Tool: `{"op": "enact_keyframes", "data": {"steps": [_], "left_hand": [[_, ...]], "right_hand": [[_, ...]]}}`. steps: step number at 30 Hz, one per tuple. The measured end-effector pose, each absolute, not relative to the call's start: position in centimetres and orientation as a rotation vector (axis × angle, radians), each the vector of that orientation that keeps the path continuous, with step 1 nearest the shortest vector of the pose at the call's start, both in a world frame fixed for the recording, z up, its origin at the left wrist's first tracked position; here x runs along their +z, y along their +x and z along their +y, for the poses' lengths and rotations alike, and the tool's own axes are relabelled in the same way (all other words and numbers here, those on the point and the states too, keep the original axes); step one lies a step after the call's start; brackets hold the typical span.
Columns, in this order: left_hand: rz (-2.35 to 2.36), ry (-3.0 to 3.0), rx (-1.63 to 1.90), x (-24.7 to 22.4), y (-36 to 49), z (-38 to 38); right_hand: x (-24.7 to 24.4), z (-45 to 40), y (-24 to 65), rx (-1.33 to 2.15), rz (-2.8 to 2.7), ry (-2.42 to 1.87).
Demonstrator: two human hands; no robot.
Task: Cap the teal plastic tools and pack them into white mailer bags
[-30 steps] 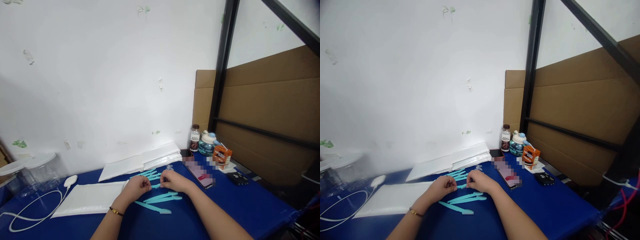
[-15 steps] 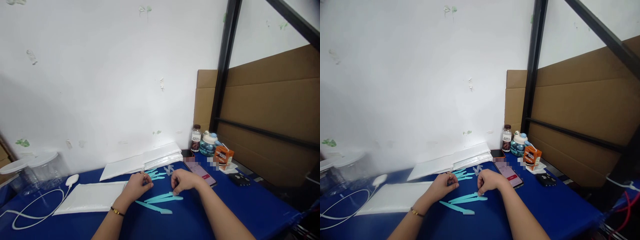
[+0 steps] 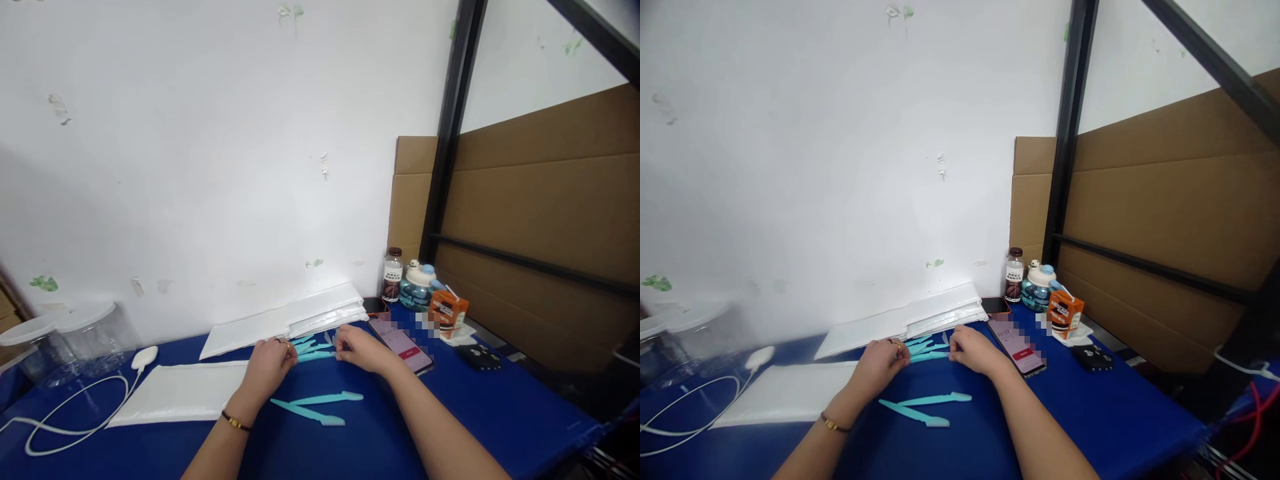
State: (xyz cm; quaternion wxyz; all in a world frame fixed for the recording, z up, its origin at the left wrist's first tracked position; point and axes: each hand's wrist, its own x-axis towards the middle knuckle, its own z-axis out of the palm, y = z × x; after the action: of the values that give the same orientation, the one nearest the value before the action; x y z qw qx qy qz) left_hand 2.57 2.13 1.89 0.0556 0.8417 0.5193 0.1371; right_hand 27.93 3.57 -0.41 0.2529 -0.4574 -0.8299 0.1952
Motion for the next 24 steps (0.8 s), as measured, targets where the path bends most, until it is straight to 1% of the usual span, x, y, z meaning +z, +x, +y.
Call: {"op": "enact_keyframes", "data": {"steps": [4,7,9,12,14,19,24], "left_hand": [[1.798,2.462,0.459,2.1,1.3,2.7],[1.737,2.411,0.531,2.0,1.4,2.7],[1.615,2.392,0.522,2.1,2.0,2.2],[1.402,2.347,0.398,2.0,3.0,1.1],[1.290,2.322,0.325,1.7,3.6,0.5],[1.201,2.270,0.200,0.3,4.5,0.5],[1.371,2.404,0.294,1.3,4.3,1.0]], "right_hand": [[-0.5,4.4,28.3,0.392,-2.040,-1.389],[0.1,4.0,28.5,0.392,-2.039,-1.396],[0.7,3.2,28.8,0.534,-2.146,-1.382],[1.2,2.1,28.9,0.924,-2.423,-1.350],[1.2,1.6,28.7,1.031,-2.536,-1.353],[1.0,1.4,27.7,0.930,-2.535,-1.398],[1.1,1.8,28.0,0.789,-2.457,-1.271]]}}
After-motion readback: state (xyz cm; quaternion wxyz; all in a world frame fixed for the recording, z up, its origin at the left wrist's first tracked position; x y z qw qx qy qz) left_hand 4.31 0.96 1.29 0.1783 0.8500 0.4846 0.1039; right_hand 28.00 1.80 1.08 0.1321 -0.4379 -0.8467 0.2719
